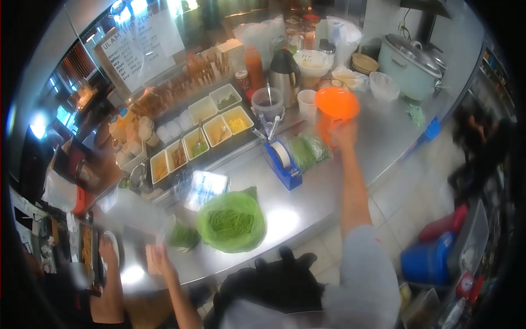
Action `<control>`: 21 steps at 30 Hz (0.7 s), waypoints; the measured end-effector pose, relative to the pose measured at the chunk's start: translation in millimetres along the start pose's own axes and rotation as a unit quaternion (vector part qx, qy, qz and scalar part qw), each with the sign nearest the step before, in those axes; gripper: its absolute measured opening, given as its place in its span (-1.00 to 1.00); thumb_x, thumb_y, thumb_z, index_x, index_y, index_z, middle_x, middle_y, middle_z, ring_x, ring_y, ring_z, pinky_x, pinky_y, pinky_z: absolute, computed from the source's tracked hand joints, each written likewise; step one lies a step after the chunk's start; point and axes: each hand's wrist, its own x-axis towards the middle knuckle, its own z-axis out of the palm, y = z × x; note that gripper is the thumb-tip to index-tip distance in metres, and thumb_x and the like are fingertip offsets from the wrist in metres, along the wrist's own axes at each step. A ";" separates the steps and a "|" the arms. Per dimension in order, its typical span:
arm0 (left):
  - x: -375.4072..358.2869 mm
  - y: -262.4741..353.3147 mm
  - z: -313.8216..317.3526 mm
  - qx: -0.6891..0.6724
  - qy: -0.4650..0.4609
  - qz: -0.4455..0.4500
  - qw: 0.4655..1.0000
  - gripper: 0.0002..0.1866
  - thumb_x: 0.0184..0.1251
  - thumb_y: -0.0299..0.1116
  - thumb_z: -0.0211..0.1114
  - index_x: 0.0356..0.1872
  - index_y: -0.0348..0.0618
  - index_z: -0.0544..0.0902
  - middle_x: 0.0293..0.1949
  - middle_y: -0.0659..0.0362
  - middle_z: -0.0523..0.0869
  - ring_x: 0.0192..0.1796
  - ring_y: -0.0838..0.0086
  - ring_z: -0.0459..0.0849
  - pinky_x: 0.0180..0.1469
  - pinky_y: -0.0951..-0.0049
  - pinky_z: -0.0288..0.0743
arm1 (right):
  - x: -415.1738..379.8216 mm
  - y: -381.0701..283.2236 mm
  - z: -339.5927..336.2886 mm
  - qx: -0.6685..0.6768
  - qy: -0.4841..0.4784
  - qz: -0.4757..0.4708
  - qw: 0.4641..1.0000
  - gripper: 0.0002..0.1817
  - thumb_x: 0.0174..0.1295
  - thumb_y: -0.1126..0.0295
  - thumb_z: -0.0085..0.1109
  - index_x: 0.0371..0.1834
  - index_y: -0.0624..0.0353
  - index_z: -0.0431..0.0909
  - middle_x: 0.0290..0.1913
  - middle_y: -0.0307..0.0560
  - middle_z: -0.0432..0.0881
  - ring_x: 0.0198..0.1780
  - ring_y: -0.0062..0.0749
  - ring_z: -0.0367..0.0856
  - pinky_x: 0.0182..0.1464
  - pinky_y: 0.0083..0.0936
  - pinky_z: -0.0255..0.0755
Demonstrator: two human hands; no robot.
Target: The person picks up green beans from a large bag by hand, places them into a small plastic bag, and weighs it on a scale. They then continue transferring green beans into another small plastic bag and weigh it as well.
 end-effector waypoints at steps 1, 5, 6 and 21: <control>-3.9 9.9 9.3 -0.014 0.034 0.016 0.999 -0.71 0.30 -0.37 0.17 -0.01 -0.29 0.48 -0.09 0.15 0.55 -0.03 0.50 0.47 0.06 0.51 0.29 | -14.6 -19.5 -11.4 -0.075 0.032 0.084 0.993 0.06 -0.30 -0.06 0.40 0.27 0.22 0.08 0.19 0.21 0.25 0.20 0.07 0.27 0.15 -0.05 0.24; -14.8 13.3 27.2 0.105 0.157 0.106 0.976 -0.77 0.31 -0.38 0.14 -0.10 -0.30 0.49 -0.16 0.14 0.55 -0.08 0.49 0.48 0.01 0.50 0.32 | -57.2 -40.5 -28.0 -0.144 0.136 0.203 0.959 0.13 -0.31 -0.16 0.36 0.29 0.24 0.04 0.21 0.20 0.21 0.24 0.06 0.22 0.15 0.01 0.21; -16.7 19.6 27.8 0.107 0.153 0.106 0.977 -0.77 0.31 -0.38 0.14 -0.10 -0.30 0.49 -0.16 0.14 0.55 -0.08 0.49 0.48 0.01 0.50 0.32 | -63.1 -28.4 -24.6 -0.144 0.156 0.165 0.963 0.11 -0.31 -0.18 0.35 0.28 0.24 0.06 0.21 0.17 0.21 0.25 0.06 0.19 0.14 0.03 0.20; -45.4 153.8 96.7 -0.189 -0.249 0.172 0.934 -0.83 0.30 -0.41 0.11 -0.15 -0.25 0.48 -0.26 0.15 0.61 -0.27 0.52 0.56 -0.20 0.59 0.42 | -290.5 -244.6 -86.7 0.282 -0.451 -0.274 0.801 -0.42 -0.06 0.16 0.29 -0.02 0.32 0.43 -0.20 0.26 0.53 -0.14 0.11 0.51 -0.06 -0.19 0.38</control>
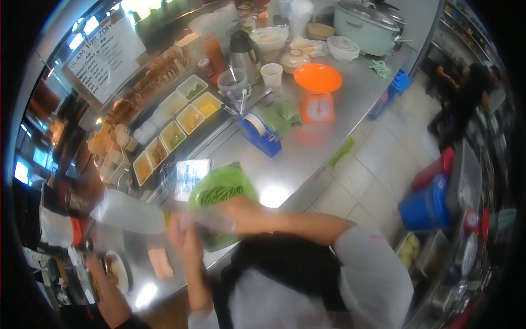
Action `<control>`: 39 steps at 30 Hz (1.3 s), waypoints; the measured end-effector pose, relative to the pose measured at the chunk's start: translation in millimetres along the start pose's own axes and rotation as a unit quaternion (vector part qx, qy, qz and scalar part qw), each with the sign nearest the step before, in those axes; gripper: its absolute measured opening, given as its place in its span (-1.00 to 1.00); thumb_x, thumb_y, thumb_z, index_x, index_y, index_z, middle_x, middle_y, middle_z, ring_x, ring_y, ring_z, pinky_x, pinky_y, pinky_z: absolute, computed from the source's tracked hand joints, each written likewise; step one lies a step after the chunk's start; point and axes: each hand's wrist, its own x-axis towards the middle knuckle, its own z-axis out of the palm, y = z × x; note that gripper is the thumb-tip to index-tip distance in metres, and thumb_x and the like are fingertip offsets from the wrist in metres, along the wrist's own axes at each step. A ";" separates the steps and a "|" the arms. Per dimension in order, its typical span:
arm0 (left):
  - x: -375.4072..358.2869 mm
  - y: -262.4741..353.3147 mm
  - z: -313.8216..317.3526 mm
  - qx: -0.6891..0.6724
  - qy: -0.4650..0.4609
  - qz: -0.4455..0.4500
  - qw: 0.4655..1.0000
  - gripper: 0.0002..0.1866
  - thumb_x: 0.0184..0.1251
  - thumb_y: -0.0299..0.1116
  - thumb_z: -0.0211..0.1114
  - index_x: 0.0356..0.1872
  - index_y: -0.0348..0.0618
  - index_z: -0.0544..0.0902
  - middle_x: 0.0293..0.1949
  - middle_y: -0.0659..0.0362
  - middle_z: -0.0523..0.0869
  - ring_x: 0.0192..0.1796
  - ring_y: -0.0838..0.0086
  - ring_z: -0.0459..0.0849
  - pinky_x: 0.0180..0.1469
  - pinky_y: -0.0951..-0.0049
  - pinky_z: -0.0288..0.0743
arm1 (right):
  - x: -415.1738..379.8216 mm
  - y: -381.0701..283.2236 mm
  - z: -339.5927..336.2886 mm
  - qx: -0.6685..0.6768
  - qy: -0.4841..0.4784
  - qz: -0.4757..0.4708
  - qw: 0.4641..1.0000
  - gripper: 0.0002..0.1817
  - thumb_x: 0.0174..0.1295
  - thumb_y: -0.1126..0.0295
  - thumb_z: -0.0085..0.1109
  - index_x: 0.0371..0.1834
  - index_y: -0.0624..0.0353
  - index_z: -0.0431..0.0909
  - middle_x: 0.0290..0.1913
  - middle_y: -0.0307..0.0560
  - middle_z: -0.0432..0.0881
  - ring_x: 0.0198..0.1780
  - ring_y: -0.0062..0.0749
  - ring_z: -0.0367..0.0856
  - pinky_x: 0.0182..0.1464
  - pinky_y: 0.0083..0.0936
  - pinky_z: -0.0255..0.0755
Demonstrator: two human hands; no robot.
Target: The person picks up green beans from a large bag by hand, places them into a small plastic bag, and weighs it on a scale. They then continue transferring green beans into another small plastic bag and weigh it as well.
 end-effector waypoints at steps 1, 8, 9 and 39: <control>8.2 7.3 16.8 0.023 -0.013 -0.017 1.000 -0.79 0.31 -0.41 0.10 -0.09 -0.26 0.46 -0.19 0.12 0.60 -0.21 0.49 0.56 -0.12 0.54 0.42 | 1.6 7.7 -0.5 -0.051 0.035 0.044 0.997 -0.57 -0.03 0.23 0.23 -0.15 0.31 0.52 -0.37 0.24 0.57 -0.30 0.13 0.55 -0.20 -0.18 0.43; 1.3 18.1 7.6 -0.051 -0.060 -0.017 0.997 -0.59 0.31 -0.51 0.05 0.18 -0.28 0.30 0.04 0.03 0.50 0.08 0.33 0.51 0.13 0.36 0.36 | -15.0 84.3 -170.3 -0.170 0.564 0.100 0.802 -0.60 0.18 0.20 0.06 -0.07 0.32 0.45 -0.28 0.30 0.55 -0.24 -0.12 0.58 -0.16 -0.19 0.39; -3.4 9.9 -6.0 -0.028 -0.064 -0.072 0.995 -0.61 0.30 -0.52 0.05 0.16 -0.30 0.31 0.03 0.02 0.50 0.06 0.33 0.52 0.13 0.35 0.36 | -14.4 99.7 -221.0 -0.179 0.538 0.172 0.805 -0.60 0.16 0.24 0.04 -0.13 0.41 0.45 -0.25 0.37 0.55 -0.20 0.03 0.59 -0.19 -0.15 0.39; -34.6 -17.0 -62.9 0.021 0.074 -0.248 0.966 -0.65 0.34 -0.41 0.10 0.10 -0.30 0.38 -0.05 0.10 0.50 -0.02 0.39 0.52 0.11 0.38 0.40 | -111.8 260.1 -244.5 0.236 0.499 0.170 0.816 -0.05 0.18 -0.41 -0.53 0.35 0.20 0.12 0.38 -0.03 0.15 0.41 -0.21 0.02 0.33 -0.04 -0.17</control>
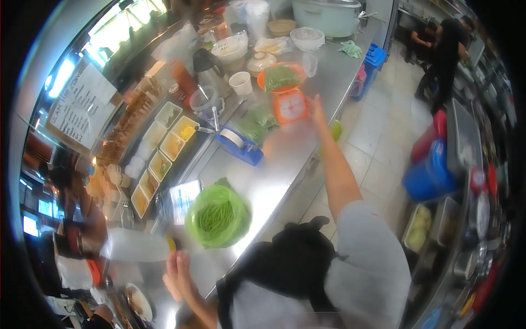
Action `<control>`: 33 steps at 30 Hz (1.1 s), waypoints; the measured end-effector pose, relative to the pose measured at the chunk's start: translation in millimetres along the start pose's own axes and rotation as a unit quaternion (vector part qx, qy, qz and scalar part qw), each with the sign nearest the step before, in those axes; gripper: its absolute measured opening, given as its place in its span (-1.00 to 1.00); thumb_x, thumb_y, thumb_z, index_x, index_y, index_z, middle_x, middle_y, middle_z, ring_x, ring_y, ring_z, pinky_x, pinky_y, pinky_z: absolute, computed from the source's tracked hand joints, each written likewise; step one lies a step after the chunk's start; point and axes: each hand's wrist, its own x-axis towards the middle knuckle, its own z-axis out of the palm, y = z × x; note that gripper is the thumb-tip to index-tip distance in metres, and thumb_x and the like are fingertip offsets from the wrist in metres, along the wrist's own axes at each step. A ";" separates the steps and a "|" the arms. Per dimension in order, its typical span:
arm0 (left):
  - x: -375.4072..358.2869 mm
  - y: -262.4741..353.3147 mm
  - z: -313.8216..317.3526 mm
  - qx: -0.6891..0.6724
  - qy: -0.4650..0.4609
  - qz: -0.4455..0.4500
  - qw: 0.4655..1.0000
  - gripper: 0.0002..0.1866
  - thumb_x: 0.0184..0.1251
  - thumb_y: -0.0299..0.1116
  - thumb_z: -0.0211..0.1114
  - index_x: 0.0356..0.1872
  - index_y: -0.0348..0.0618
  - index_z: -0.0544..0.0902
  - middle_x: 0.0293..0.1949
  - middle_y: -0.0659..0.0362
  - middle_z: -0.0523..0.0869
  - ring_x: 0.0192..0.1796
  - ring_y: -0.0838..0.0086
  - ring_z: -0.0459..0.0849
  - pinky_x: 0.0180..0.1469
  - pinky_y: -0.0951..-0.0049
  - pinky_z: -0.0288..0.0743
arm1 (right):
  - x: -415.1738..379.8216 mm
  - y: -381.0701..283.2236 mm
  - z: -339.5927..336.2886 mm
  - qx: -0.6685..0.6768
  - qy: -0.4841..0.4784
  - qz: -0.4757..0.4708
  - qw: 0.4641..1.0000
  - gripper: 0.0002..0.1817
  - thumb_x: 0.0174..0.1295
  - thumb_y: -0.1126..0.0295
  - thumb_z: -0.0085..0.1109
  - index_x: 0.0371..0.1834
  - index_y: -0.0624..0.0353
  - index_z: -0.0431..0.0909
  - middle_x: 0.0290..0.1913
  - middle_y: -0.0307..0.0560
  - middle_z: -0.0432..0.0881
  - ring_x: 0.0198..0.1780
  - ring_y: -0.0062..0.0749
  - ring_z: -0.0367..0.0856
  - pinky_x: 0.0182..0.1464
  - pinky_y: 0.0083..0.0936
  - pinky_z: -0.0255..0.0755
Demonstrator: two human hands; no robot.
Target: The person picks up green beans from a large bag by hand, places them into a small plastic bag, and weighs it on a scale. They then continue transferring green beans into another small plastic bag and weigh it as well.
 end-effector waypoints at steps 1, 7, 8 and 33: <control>0.4 0.4 0.8 -0.005 -0.002 0.002 1.000 -0.66 0.33 -0.41 0.10 0.09 -0.30 0.39 -0.05 0.11 0.50 -0.03 0.40 0.52 0.10 0.40 0.41 | -5.0 -0.3 4.0 0.002 0.003 0.001 1.000 -0.05 0.18 -0.41 -0.53 0.35 0.20 0.12 0.38 -0.03 0.15 0.41 -0.21 0.02 0.33 -0.04 -0.17; 1.8 -4.5 7.2 -0.016 -0.037 0.006 0.999 -0.67 0.33 -0.41 0.11 0.07 -0.31 0.40 -0.08 0.12 0.50 -0.08 0.46 0.53 0.04 0.47 0.41 | 1.7 29.8 -0.7 -0.045 0.069 -0.015 0.996 -0.19 0.25 -0.30 -0.41 0.31 0.15 0.24 0.35 -0.03 0.22 0.40 -0.23 0.07 0.32 -0.12 -0.07; 1.8 -5.3 7.4 -0.017 -0.037 0.006 0.999 -0.67 0.33 -0.41 0.11 0.07 -0.31 0.40 -0.08 0.12 0.50 -0.08 0.46 0.53 0.04 0.47 0.41 | 15.4 54.4 -12.8 -0.038 0.057 -0.034 0.997 -0.26 0.27 -0.22 -0.30 0.28 0.16 0.27 0.32 -0.01 0.25 0.36 -0.23 0.13 0.31 -0.21 -0.02; -16.1 -39.4 -32.3 -0.087 0.042 -0.025 0.995 -0.70 0.32 -0.36 0.15 -0.01 -0.30 0.43 -0.15 0.12 0.52 -0.10 0.44 0.53 0.06 0.46 0.43 | 116.0 -124.4 33.8 -0.298 -0.032 0.080 0.951 -0.78 0.00 0.30 0.20 -0.56 0.24 0.51 -0.56 -0.18 0.47 -0.57 -0.47 0.39 -0.60 -0.44 0.29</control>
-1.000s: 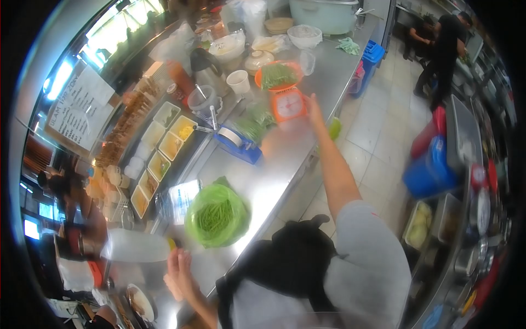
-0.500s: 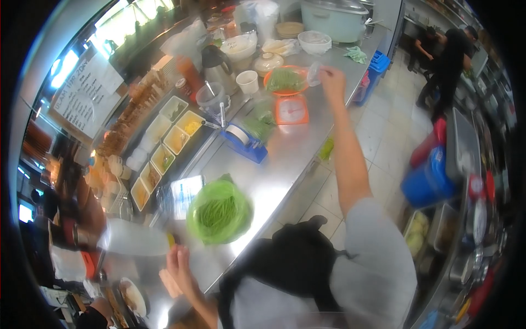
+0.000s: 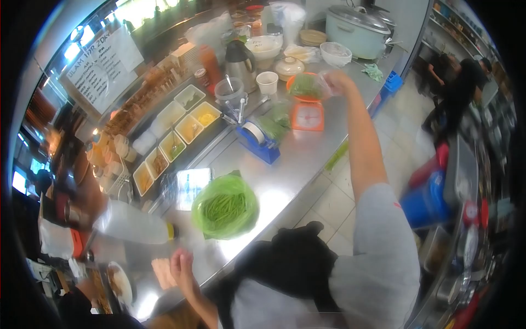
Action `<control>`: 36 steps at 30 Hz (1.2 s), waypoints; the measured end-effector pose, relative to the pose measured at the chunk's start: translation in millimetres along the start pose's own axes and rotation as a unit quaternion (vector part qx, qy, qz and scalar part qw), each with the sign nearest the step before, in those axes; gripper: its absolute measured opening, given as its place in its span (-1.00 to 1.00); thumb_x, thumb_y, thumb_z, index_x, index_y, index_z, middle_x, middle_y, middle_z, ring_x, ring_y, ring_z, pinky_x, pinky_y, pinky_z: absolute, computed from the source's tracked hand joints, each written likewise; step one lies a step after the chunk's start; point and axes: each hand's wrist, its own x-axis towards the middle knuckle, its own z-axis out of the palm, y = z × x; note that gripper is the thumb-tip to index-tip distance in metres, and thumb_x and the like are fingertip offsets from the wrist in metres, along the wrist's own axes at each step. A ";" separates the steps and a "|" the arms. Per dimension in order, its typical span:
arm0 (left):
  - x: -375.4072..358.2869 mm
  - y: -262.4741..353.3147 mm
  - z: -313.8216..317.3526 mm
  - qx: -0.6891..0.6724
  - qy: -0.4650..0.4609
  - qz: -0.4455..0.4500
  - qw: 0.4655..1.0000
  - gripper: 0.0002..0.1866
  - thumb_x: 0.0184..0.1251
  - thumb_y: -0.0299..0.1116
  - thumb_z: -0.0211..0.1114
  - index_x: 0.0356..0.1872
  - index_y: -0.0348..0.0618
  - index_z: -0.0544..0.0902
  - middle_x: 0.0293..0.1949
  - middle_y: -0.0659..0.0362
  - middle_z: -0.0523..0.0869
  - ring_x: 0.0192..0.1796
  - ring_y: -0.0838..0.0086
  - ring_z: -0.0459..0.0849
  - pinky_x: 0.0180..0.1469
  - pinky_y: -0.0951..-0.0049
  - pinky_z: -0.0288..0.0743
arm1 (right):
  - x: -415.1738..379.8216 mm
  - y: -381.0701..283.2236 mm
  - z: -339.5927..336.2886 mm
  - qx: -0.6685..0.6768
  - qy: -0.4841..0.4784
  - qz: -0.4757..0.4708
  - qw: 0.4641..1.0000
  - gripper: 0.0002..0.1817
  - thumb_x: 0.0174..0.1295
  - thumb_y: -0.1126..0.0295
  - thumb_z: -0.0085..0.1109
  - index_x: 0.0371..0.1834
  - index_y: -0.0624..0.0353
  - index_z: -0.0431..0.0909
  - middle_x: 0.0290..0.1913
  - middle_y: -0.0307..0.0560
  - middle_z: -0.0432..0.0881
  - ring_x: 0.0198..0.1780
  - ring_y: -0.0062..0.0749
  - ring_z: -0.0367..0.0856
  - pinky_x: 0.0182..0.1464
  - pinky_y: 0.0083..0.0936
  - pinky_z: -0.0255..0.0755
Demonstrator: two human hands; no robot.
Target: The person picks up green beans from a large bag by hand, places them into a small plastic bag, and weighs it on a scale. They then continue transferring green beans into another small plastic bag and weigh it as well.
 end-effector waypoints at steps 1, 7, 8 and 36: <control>-1.4 0.3 0.0 -0.013 0.007 -0.008 1.000 -0.74 0.31 -0.39 0.16 -0.04 -0.29 0.45 -0.18 0.15 0.52 -0.13 0.48 0.53 0.02 0.51 0.44 | 1.0 -1.2 2.7 -0.001 -0.002 -0.001 1.000 -0.78 0.00 0.30 0.20 -0.56 0.24 0.51 -0.56 -0.18 0.47 -0.57 -0.47 0.39 -0.60 -0.44 0.29; -2.9 2.1 9.0 0.001 -0.008 -0.034 0.999 -0.75 0.28 -0.40 0.20 -0.08 -0.27 0.46 -0.20 0.15 0.54 -0.16 0.48 0.54 -0.01 0.53 0.44 | -10.2 -9.5 20.5 0.008 0.052 0.032 0.998 -0.90 0.07 0.49 0.03 -0.57 0.15 0.50 -0.54 -0.17 0.50 -0.51 -0.46 0.48 -0.51 -0.33 0.38; -2.5 2.0 9.8 0.001 -0.006 -0.034 0.999 -0.75 0.28 -0.40 0.20 -0.08 -0.27 0.46 -0.20 0.15 0.54 -0.16 0.48 0.54 -0.01 0.53 0.44 | 13.8 9.7 17.3 -0.109 0.042 -0.030 0.993 -0.89 0.07 0.47 0.01 -0.54 0.19 0.52 -0.51 -0.13 0.52 -0.50 -0.42 0.50 -0.50 -0.29 0.38; 1.3 -1.3 23.6 0.021 -0.066 -0.062 0.996 -0.67 0.27 -0.34 0.20 -0.03 -0.35 0.46 -0.14 0.10 0.54 -0.10 0.37 0.55 0.06 0.43 0.41 | 2.0 -2.0 -31.1 -0.536 -0.055 -0.202 0.818 -0.78 -0.14 0.53 0.25 -0.40 0.43 0.55 -0.39 0.10 0.59 -0.38 -0.18 0.62 -0.48 -0.20 0.55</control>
